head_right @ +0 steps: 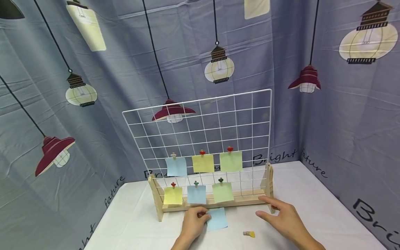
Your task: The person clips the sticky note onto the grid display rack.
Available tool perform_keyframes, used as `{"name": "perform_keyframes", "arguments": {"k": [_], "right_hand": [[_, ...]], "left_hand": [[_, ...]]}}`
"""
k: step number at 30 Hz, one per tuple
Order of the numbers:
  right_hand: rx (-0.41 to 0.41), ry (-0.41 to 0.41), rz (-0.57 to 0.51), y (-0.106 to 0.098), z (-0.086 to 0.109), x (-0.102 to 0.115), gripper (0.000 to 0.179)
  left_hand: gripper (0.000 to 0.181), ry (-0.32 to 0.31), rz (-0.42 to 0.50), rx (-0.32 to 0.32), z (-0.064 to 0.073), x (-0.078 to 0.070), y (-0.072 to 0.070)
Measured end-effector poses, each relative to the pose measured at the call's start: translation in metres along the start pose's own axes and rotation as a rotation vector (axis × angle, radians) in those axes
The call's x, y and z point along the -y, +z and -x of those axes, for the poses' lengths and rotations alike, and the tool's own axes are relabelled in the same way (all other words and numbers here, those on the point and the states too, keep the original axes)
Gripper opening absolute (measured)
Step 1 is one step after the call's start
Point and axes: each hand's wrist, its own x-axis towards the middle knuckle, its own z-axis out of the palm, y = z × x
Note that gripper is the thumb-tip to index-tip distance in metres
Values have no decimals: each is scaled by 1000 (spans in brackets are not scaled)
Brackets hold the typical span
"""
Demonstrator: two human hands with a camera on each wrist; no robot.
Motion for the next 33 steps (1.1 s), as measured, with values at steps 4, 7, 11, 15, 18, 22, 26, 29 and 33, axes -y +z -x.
{"name": "perform_keyframes", "arguments": {"k": [4,7,11,15,18,22,26,29,33], "right_hand": [[-11,-6,13,1,-1,0,56],[-1,6,1,2,-1,1,57],[21,26,-14,3,-1,1,59],[26,39,-12,5,0,4,59],[31,44,-15,7,0,4,59],[33,40,-12,9,1,3,58],[52,44,-7,10,1,3,59],[62,39,-13,12,0,3,59],[48,17,-11,16,-1,3,55]], "left_hand": [[8,-19,47,-6,-1,-3,-8],[6,-21,82,-12,-1,-7,-14],[4,-14,110,-13,0,-13,-21],[4,-14,144,-13,0,-17,-29],[4,-17,171,-14,0,-21,-35],[5,-16,194,-16,0,-27,-44],[6,4,227,-19,-1,-36,-54],[7,17,248,-29,-2,-41,-62],[6,7,246,-46,-3,-46,-68]]}}
